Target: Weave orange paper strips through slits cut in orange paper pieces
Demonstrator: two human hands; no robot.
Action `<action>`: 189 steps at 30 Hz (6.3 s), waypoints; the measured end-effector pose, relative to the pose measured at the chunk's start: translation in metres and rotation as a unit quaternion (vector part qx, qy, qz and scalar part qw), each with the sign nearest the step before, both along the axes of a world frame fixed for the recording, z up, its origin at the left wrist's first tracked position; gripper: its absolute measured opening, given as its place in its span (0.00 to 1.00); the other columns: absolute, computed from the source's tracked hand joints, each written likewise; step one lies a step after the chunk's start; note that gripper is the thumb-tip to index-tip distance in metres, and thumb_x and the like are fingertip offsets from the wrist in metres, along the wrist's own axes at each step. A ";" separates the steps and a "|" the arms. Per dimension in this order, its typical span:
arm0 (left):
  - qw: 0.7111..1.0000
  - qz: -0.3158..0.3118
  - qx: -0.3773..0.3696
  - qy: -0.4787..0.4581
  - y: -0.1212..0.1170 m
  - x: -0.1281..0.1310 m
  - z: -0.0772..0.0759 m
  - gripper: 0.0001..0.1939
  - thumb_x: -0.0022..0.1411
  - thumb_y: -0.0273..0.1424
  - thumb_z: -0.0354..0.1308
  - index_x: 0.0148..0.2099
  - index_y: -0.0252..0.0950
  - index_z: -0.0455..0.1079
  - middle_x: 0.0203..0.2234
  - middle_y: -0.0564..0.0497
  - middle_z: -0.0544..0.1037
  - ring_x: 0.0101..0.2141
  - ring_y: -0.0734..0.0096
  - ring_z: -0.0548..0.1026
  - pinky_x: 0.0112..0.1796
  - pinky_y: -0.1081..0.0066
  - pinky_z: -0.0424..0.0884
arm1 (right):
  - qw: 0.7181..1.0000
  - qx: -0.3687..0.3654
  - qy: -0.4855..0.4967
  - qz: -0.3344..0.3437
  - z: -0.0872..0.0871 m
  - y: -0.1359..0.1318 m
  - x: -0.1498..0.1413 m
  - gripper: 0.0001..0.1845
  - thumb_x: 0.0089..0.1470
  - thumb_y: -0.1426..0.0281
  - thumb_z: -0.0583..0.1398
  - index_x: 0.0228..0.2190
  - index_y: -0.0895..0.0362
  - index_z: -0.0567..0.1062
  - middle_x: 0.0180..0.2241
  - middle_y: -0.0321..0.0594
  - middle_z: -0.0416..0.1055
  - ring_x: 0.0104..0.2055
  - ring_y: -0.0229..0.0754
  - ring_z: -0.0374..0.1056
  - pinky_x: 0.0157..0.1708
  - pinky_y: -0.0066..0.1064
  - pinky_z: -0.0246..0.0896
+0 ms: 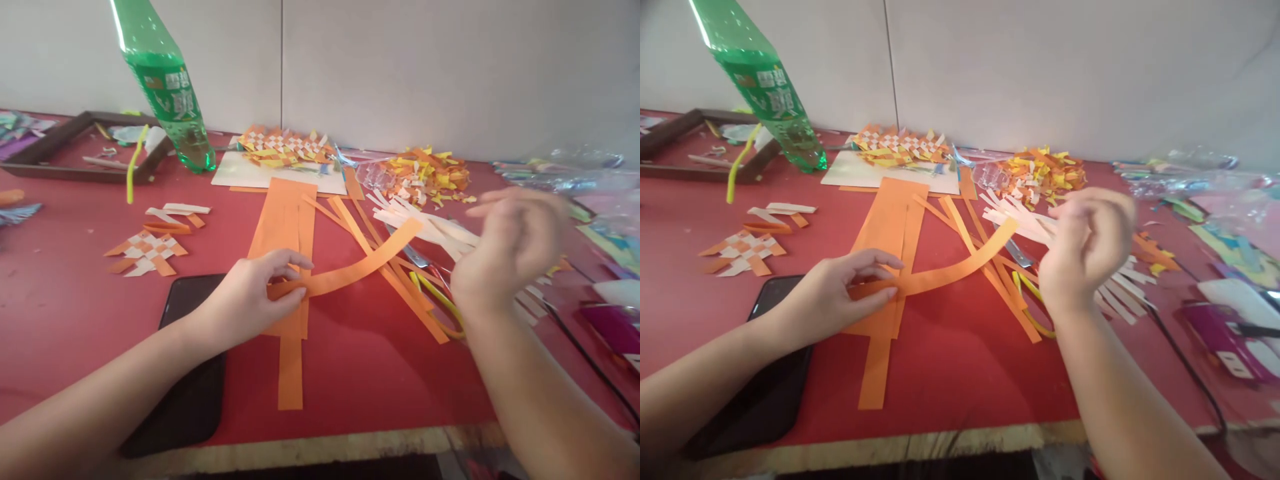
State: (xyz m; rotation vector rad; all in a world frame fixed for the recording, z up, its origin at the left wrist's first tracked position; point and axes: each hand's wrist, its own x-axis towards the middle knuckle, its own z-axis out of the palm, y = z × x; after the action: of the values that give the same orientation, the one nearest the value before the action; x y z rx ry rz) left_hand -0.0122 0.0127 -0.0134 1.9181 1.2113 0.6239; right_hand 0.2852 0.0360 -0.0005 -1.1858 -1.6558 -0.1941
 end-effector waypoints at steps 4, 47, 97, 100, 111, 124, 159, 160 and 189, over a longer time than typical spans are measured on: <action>1.000 -0.019 -0.015 -0.011 -0.006 0.004 0.001 0.15 0.59 0.33 0.60 0.49 0.42 0.70 0.34 0.54 0.83 0.36 0.67 0.81 0.39 0.70 0.73 | 0.978 0.125 -0.145 0.080 0.006 -0.030 -0.034 0.14 0.51 0.74 0.66 0.41 0.55 0.73 0.40 0.45 0.72 0.45 0.50 0.70 0.47 0.44 0.67; 0.994 0.024 -0.077 -0.069 -0.009 0.012 -0.002 0.04 0.58 0.27 0.58 0.37 0.38 0.73 0.27 0.54 0.81 0.28 0.70 0.79 0.30 0.73 0.73 | 0.925 -0.142 -0.204 0.287 -0.017 -0.048 -0.079 0.07 0.58 0.79 0.60 0.38 0.64 0.78 0.41 0.50 0.76 0.44 0.45 0.73 0.48 0.39 0.72; 0.962 0.049 -0.065 -0.260 -0.013 0.012 0.000 0.14 0.56 0.30 0.67 0.43 0.37 0.68 0.36 0.51 0.80 0.39 0.70 0.80 0.36 0.76 0.76 | 0.789 -0.407 0.341 0.310 -0.017 -0.049 -0.093 0.07 0.52 0.69 0.68 0.34 0.57 0.77 0.21 0.32 0.75 0.18 0.34 0.70 0.18 0.24 0.70; 0.952 0.058 -0.099 -0.285 -0.011 0.013 0.002 0.16 0.55 0.28 0.68 0.44 0.38 0.67 0.35 0.52 0.81 0.38 0.70 0.81 0.37 0.76 0.77 | 0.798 -0.386 0.347 0.307 -0.017 -0.049 -0.092 0.09 0.51 0.68 0.68 0.34 0.57 0.76 0.22 0.32 0.76 0.21 0.36 0.74 0.22 0.26 0.74; 0.938 0.001 -0.068 -0.339 -0.012 0.012 0.001 0.11 0.58 0.23 0.66 0.43 0.37 0.70 0.35 0.52 0.83 0.36 0.74 0.81 0.40 0.76 0.77 | 0.750 -0.438 0.384 0.313 -0.015 -0.049 -0.094 0.09 0.48 0.66 0.70 0.30 0.54 0.77 0.24 0.35 0.79 0.25 0.39 0.77 0.25 0.29 0.75; 0.949 0.074 -0.104 -0.290 -0.013 0.014 0.008 0.17 0.55 0.30 0.70 0.45 0.39 0.70 0.28 0.56 0.84 0.30 0.77 0.81 0.29 0.81 0.72 | 0.749 -0.405 0.415 0.319 -0.016 -0.049 -0.095 0.05 0.49 0.70 0.69 0.30 0.55 0.79 0.22 0.34 0.79 0.23 0.38 0.75 0.26 0.30 0.75; 0.943 0.065 -0.135 -0.296 -0.012 0.014 0.009 0.04 0.55 0.30 0.69 0.32 0.36 0.78 0.28 0.53 0.84 0.31 0.69 0.83 0.33 0.75 0.79 | 0.726 -0.409 0.434 0.343 -0.022 -0.048 -0.091 0.01 0.53 0.72 0.67 0.31 0.55 0.80 0.24 0.34 0.78 0.24 0.36 0.75 0.27 0.27 0.76; 0.942 0.063 -0.138 -0.299 -0.012 0.014 0.009 0.04 0.55 0.30 0.69 0.32 0.36 0.78 0.28 0.53 0.84 0.31 0.68 0.83 0.34 0.74 0.80 | 0.725 -0.411 0.434 0.342 -0.021 -0.048 -0.091 0.01 0.53 0.72 0.67 0.31 0.55 0.80 0.24 0.34 0.78 0.23 0.36 0.75 0.26 0.27 0.76; 0.986 -0.017 -0.066 -0.155 -0.010 0.011 0.006 0.07 0.62 0.34 0.61 0.37 0.39 0.80 0.34 0.51 0.84 0.36 0.67 0.80 0.38 0.73 0.75 | 0.738 -0.460 0.380 0.315 -0.022 -0.049 -0.090 0.09 0.52 0.66 0.68 0.28 0.59 0.76 0.19 0.35 0.74 0.16 0.33 0.66 0.12 0.22 0.59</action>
State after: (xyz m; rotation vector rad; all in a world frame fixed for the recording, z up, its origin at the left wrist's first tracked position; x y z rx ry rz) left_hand -0.0008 0.0031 -0.0069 1.6562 0.9932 0.7718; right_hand 0.1952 -0.0127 -0.0229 -1.0350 -1.2514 1.5127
